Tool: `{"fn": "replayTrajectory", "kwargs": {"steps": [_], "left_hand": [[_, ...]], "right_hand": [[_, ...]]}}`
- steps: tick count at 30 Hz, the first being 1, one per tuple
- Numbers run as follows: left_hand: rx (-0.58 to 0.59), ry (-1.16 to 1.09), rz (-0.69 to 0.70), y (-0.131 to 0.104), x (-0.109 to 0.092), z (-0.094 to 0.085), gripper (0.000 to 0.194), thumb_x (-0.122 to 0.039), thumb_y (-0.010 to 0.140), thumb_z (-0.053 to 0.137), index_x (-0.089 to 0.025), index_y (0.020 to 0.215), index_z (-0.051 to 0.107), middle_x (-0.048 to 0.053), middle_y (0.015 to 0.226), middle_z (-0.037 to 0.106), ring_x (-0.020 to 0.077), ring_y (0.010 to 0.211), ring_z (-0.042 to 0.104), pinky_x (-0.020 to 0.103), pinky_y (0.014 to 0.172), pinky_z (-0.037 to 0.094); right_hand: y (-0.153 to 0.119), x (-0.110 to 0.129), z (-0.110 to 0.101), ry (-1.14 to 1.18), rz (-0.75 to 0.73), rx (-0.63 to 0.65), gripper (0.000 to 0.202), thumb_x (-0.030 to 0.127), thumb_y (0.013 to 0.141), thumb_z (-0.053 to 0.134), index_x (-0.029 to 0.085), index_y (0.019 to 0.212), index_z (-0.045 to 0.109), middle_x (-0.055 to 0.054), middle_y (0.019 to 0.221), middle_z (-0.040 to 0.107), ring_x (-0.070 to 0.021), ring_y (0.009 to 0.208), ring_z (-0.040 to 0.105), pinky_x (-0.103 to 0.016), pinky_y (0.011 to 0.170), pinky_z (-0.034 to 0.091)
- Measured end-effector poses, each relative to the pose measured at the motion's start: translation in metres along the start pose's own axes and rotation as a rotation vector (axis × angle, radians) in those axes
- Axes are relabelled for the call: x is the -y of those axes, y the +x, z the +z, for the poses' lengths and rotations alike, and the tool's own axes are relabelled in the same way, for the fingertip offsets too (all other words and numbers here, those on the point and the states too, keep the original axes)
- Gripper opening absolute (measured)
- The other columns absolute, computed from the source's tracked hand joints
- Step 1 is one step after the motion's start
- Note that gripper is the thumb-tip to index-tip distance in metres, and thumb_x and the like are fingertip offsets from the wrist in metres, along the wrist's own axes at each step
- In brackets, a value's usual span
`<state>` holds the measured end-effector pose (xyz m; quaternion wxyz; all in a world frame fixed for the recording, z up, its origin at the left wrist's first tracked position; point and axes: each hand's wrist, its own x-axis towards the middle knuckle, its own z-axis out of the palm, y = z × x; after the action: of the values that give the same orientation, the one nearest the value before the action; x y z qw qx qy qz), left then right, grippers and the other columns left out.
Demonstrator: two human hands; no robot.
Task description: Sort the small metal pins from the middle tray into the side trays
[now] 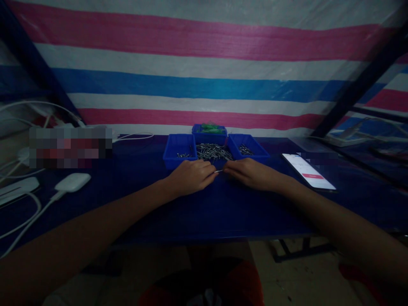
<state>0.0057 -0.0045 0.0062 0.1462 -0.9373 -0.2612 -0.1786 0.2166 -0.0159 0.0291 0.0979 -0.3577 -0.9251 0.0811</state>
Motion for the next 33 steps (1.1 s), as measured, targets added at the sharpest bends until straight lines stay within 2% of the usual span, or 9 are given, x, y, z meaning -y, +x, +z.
{"fn": "replayTrajectory", "kwargs": {"steps": [7,15,21,28,33], "left_hand": [[0.042,-0.010,-0.031,-0.0001,-0.0018,0.0000,0.034,-0.031,0.091,0.030,-0.015,0.075,0.055,0.001,0.070,0.059,0.0122,0.067,0.056,0.024,0.059,0.039],[-0.008,0.002,-0.028,0.0000,-0.0018,-0.0031,0.026,-0.027,0.088,0.034,-0.015,0.077,0.054,0.001,0.070,0.058,0.0121,0.067,0.055,0.024,0.058,0.038],[0.026,0.016,-0.037,-0.0003,-0.0022,-0.0017,0.028,-0.027,0.089,0.032,-0.015,0.076,0.054,0.001,0.070,0.058,0.0123,0.066,0.055,0.024,0.058,0.038],[0.001,0.016,-0.054,-0.0003,-0.0008,-0.0004,0.027,-0.029,0.089,0.033,-0.015,0.080,0.054,0.002,0.072,0.059,0.0125,0.068,0.055,0.024,0.058,0.038],[-0.016,0.024,-0.035,0.0003,-0.0011,-0.0013,0.027,-0.028,0.090,0.033,-0.015,0.083,0.057,0.003,0.075,0.059,0.0132,0.072,0.055,0.025,0.063,0.040]], "right_hand": [[-0.0009,0.0008,-0.0035,-0.026,-0.028,0.006,0.025,0.032,0.090,0.035,0.016,0.083,0.053,-0.002,0.073,0.057,-0.0106,0.063,0.051,-0.025,0.061,0.035],[0.0002,0.0009,-0.0025,0.000,-0.001,0.007,0.029,0.033,0.091,0.032,0.016,0.076,0.051,-0.001,0.066,0.054,-0.0099,0.057,0.048,-0.025,0.057,0.035],[0.0001,-0.0029,-0.0024,-0.024,0.000,0.007,0.025,0.034,0.089,0.038,0.016,0.087,0.054,-0.003,0.074,0.058,-0.0112,0.063,0.051,-0.025,0.059,0.035],[0.0007,-0.0032,-0.0025,-0.008,-0.010,0.008,0.026,0.030,0.090,0.035,0.016,0.076,0.051,-0.001,0.066,0.054,-0.0094,0.057,0.048,-0.024,0.057,0.034],[0.0003,-0.0030,-0.0014,0.041,-0.014,0.032,0.025,0.030,0.090,0.033,0.017,0.076,0.050,0.000,0.064,0.052,-0.0092,0.055,0.047,-0.024,0.056,0.034]]}}
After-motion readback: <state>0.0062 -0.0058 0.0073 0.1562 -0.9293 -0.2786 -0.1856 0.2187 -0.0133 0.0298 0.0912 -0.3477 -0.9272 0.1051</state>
